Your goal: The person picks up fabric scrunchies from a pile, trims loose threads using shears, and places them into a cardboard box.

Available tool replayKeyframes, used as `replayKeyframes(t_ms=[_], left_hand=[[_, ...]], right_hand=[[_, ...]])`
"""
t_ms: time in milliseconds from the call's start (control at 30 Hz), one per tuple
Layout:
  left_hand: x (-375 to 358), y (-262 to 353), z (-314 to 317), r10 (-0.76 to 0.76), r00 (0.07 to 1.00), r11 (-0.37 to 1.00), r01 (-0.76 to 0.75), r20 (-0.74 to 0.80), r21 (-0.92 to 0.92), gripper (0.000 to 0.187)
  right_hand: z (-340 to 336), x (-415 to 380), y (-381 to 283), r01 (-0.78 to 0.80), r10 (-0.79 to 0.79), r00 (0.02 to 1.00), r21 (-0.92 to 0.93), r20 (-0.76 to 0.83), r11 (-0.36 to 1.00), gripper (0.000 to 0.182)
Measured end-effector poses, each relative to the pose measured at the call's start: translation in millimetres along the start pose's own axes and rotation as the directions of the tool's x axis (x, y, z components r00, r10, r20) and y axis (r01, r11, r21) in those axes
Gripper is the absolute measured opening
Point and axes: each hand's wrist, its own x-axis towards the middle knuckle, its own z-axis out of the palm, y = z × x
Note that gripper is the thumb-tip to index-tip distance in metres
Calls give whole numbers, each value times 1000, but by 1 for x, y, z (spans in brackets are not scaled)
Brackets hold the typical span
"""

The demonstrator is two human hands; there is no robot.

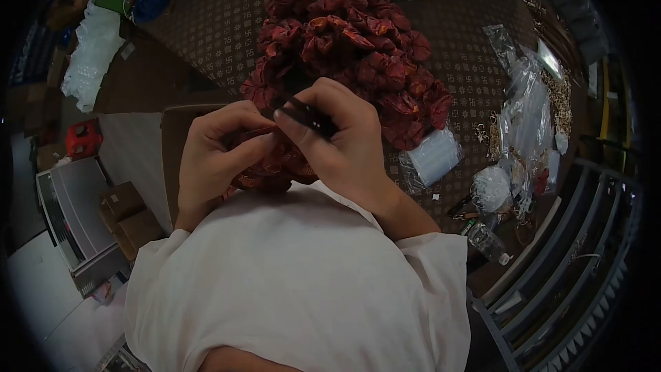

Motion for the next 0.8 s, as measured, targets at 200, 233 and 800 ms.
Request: replayKeyframes(t_ms=[200,233,800], left_hand=[[1,5,-1,-102,994,986,107,45,-131,12],[2,4,-1,-62,997,994,67,50,-88,12],[5,5,-3,-120,993,989,120,0,-91,8]], right_hand=[[-2,-1,-2,-92,90,996,147,22,985,9],[-2,-2,-4,-94,92,996,147,22,985,9],[-23,-12,-9,280,-253,921,-51,295,959,32]])
